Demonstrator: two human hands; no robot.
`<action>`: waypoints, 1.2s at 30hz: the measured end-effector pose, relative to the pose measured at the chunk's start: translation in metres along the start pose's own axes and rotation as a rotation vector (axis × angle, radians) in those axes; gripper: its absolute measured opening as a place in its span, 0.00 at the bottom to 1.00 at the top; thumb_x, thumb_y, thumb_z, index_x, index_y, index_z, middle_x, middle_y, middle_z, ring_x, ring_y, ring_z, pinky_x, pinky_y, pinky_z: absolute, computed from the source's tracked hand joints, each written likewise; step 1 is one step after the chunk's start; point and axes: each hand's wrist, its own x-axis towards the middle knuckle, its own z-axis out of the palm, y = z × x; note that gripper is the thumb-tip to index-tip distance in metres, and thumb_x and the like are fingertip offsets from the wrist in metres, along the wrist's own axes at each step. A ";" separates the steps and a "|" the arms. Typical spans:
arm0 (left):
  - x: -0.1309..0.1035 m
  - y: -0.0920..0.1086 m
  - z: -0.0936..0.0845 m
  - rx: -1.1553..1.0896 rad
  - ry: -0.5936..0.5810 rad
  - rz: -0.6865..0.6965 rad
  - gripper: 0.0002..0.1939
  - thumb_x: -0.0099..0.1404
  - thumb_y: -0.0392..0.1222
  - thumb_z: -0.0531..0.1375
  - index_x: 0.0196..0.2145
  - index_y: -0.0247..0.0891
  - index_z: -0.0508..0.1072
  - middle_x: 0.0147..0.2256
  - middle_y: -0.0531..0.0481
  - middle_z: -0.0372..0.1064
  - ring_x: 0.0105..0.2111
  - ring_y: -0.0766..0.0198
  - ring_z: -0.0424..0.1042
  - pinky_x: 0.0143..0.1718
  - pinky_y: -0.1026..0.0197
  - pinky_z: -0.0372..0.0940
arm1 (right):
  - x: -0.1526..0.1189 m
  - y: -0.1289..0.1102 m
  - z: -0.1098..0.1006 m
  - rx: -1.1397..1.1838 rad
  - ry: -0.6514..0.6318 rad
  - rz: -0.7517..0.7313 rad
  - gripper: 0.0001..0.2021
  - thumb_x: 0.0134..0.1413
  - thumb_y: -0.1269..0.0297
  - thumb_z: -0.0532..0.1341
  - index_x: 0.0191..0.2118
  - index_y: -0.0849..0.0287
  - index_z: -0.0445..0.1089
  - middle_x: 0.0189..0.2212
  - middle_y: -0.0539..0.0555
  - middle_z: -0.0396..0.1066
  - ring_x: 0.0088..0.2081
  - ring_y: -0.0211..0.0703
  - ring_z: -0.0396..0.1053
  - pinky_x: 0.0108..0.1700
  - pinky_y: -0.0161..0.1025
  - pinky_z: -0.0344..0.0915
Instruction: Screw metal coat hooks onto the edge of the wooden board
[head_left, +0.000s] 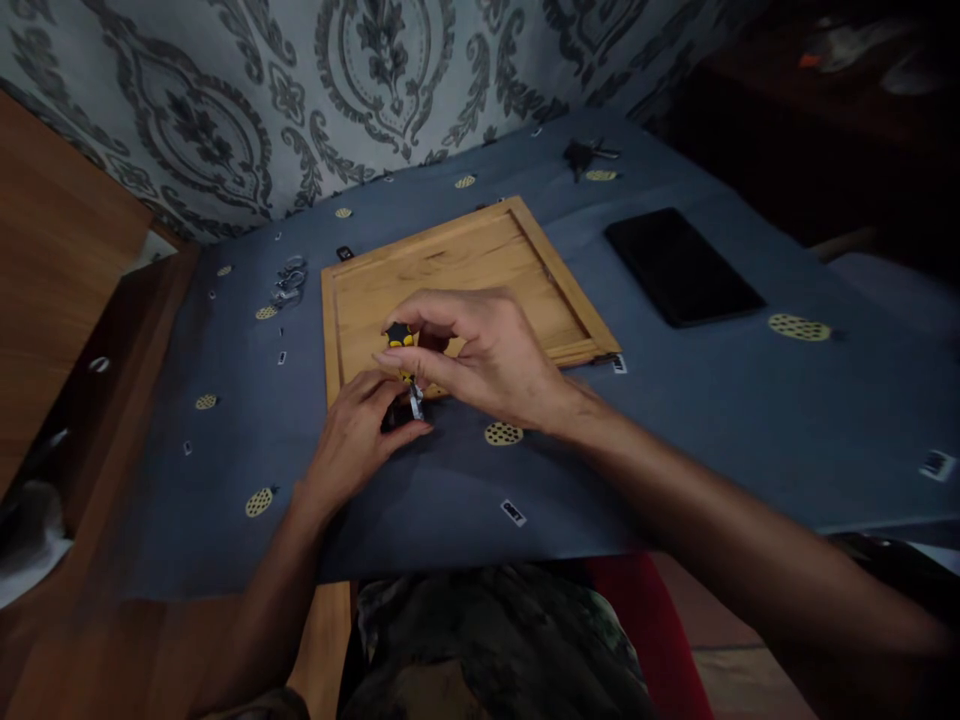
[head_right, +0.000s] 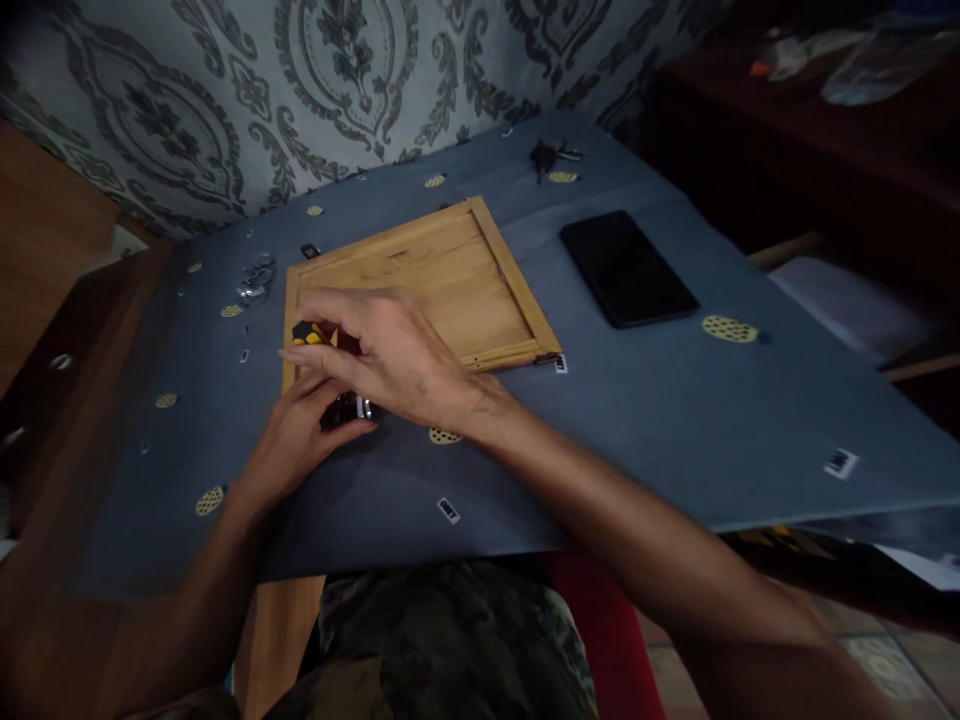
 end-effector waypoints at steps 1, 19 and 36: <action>0.000 0.000 0.000 -0.008 -0.002 0.000 0.17 0.69 0.53 0.68 0.50 0.42 0.76 0.46 0.45 0.76 0.49 0.49 0.76 0.53 0.46 0.72 | 0.001 0.000 -0.001 0.001 -0.011 -0.005 0.15 0.69 0.54 0.62 0.38 0.62 0.74 0.28 0.48 0.69 0.30 0.34 0.65 0.35 0.34 0.62; -0.001 -0.003 0.001 0.036 0.007 0.025 0.20 0.69 0.58 0.66 0.46 0.38 0.77 0.43 0.44 0.75 0.45 0.51 0.75 0.48 0.50 0.72 | 0.002 -0.014 -0.004 0.098 0.295 0.075 0.15 0.63 0.48 0.68 0.37 0.56 0.73 0.29 0.47 0.71 0.24 0.33 0.67 0.25 0.34 0.65; -0.001 -0.004 0.003 0.042 0.011 0.022 0.21 0.69 0.59 0.65 0.48 0.39 0.77 0.46 0.44 0.75 0.47 0.51 0.75 0.51 0.48 0.72 | -0.010 0.008 0.004 0.078 0.196 0.117 0.12 0.63 0.53 0.68 0.39 0.57 0.74 0.29 0.47 0.69 0.28 0.33 0.66 0.29 0.32 0.66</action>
